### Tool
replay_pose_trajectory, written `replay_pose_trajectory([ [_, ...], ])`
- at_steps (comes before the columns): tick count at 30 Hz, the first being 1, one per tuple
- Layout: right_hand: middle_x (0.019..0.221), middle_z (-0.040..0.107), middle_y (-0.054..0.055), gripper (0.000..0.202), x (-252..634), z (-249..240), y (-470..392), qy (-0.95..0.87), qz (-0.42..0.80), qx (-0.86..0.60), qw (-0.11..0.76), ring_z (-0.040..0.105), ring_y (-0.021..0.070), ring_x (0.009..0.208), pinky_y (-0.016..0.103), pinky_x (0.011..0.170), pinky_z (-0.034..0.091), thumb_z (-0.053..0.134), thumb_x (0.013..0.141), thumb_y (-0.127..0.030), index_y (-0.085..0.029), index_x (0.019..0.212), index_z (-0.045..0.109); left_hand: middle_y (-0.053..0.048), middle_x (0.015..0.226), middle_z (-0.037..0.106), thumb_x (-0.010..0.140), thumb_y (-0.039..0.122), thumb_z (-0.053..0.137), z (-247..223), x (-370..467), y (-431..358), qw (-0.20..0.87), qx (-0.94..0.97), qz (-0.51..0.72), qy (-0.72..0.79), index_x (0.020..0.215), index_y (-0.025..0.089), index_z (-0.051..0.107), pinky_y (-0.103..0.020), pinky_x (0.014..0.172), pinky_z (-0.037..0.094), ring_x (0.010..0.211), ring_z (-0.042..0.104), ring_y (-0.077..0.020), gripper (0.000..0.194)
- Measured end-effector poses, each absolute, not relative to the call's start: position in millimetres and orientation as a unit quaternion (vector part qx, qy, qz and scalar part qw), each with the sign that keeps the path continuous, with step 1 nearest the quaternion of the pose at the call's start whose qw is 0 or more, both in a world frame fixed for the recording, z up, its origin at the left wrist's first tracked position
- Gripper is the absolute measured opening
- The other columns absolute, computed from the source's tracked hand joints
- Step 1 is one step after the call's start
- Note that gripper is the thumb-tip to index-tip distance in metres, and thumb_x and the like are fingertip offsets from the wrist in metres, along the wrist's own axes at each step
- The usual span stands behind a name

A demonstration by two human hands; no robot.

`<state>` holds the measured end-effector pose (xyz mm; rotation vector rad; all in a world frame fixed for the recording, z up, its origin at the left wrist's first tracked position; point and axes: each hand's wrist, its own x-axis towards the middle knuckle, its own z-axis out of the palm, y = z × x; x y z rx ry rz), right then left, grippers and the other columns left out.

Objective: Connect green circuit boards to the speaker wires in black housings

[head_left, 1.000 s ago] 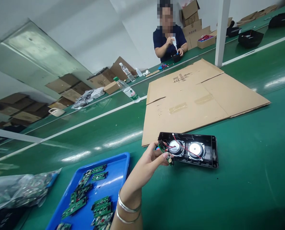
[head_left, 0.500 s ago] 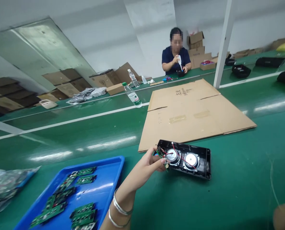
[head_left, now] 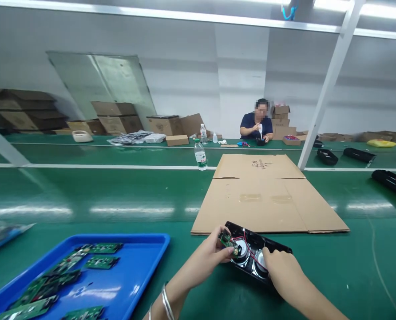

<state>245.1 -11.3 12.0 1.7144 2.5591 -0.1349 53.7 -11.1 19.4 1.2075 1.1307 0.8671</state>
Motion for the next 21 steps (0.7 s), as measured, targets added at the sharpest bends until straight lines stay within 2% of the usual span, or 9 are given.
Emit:
replay_pose_trajectory([
  [2, 0.078, 0.064, 0.009, 0.036, 249.4, 18.7, -9.0, 0.832, -0.051, 0.551, 0.046, 0.061, 0.0254, 0.070, 0.031, 0.055, 0.044, 0.042, 0.067, 0.004, -0.013, 0.094, 0.058, 0.003, 0.076, 0.056, 0.070, 0.029, 0.059, 15.2, 54.1, -9.2, 0.588, 0.524, 0.379, 0.485, 0.090, 0.021, 0.038, -0.027, 0.066, 0.049, 0.071, 0.057, -0.0126, 0.030],
  [3, 0.079, 0.063, 0.007, 0.031, 251.2, 20.9, -7.2, 0.835, -0.060, 0.547, 0.019, 0.060, 0.0232, 0.072, 0.030, 0.057, 0.044, 0.042, 0.071, 0.002, -0.015, 0.092, 0.058, 0.003, 0.077, 0.055, 0.071, 0.027, 0.058, 13.7, 55.1, -8.7, 0.584, 0.525, 0.383, 0.486, 0.090, 0.021, 0.038, -0.027, 0.066, 0.050, 0.071, 0.057, -0.0124, 0.028],
  [6, 0.079, 0.060, 0.003, 0.021, 252.5, 16.6, 0.0, 0.840, -0.078, 0.516, -0.147, 0.056, 0.0166, 0.075, 0.026, 0.063, 0.043, 0.040, 0.081, -0.005, -0.018, 0.079, 0.057, 0.003, 0.078, 0.056, 0.072, 0.025, 0.054, 11.0, 60.9, -8.5, 0.581, 0.515, 0.394, 0.492, 0.091, 0.022, 0.037, -0.030, 0.068, 0.051, 0.072, 0.060, -0.0142, 0.026],
  [8, 0.076, 0.058, 0.003, 0.020, 250.0, 5.3, 4.8, 0.851, -0.068, 0.456, -0.252, 0.052, 0.0159, 0.074, 0.026, 0.064, 0.042, 0.040, 0.084, -0.009, -0.018, 0.076, 0.057, 0.003, 0.075, 0.055, 0.074, 0.024, 0.052, 10.1, 66.0, -8.6, 0.583, 0.499, 0.398, 0.503, 0.091, 0.022, 0.035, -0.032, 0.068, 0.051, 0.072, 0.063, -0.0164, 0.024],
  [12, 0.075, 0.059, 0.004, 0.019, 242.4, -16.3, 9.3, 0.839, -0.131, 0.360, -0.388, 0.049, 0.0164, 0.073, 0.028, 0.066, 0.041, 0.042, 0.086, -0.018, -0.018, 0.077, 0.059, 0.003, 0.071, 0.056, 0.076, 0.022, 0.046, 8.4, 73.0, -8.5, 0.578, 0.492, 0.407, 0.508, 0.092, 0.021, 0.035, -0.034, 0.070, 0.051, 0.071, 0.065, -0.0183, 0.019],
  [15, 0.076, 0.060, 0.003, 0.011, 238.7, -21.3, 9.6, 0.747, -0.315, 0.411, -0.417, 0.052, 0.0153, 0.073, 0.026, 0.066, 0.041, 0.050, 0.081, -0.024, -0.018, 0.084, 0.058, 0.001, 0.074, 0.059, 0.076, 0.021, 0.044, 7.2, 73.8, -8.1, 0.573, 0.510, 0.411, 0.493, 0.092, 0.020, 0.037, -0.035, 0.071, 0.052, 0.071, 0.065, -0.0179, 0.017],
  [17, 0.075, 0.059, 0.003, 0.018, 237.3, -21.4, 10.2, 0.675, -0.436, 0.441, -0.401, 0.053, 0.0148, 0.070, 0.025, 0.063, 0.041, 0.056, 0.074, -0.028, -0.016, 0.087, 0.057, 0.000, 0.077, 0.059, 0.076, 0.020, 0.044, 6.8, 73.6, -8.1, 0.567, 0.511, 0.414, 0.495, 0.092, 0.020, 0.037, -0.035, 0.070, 0.052, 0.071, 0.065, -0.0178, 0.017],
  [19, 0.071, 0.058, 0.002, 0.020, 236.4, -20.6, 10.8, 0.648, -0.499, 0.442, -0.368, 0.052, 0.0137, 0.066, 0.023, 0.059, 0.039, 0.058, 0.069, -0.031, -0.015, 0.081, 0.056, 0.000, 0.077, 0.059, 0.076, 0.018, 0.043, 6.8, 73.6, -8.2, 0.566, 0.509, 0.410, 0.502, 0.092, 0.020, 0.037, -0.035, 0.070, 0.052, 0.071, 0.065, -0.0179, 0.017],
  [21, 0.068, 0.056, 0.000, 0.016, 235.6, -19.2, 10.6, 0.668, -0.498, 0.436, -0.339, 0.051, 0.0125, 0.063, 0.022, 0.056, 0.037, 0.056, 0.070, -0.031, -0.015, 0.072, 0.054, 0.000, 0.076, 0.059, 0.077, 0.016, 0.042, 7.4, 73.9, -8.4, 0.564, 0.511, 0.400, 0.511, 0.093, 0.020, 0.037, -0.035, 0.069, 0.052, 0.071, 0.065, -0.0182, 0.017],
])
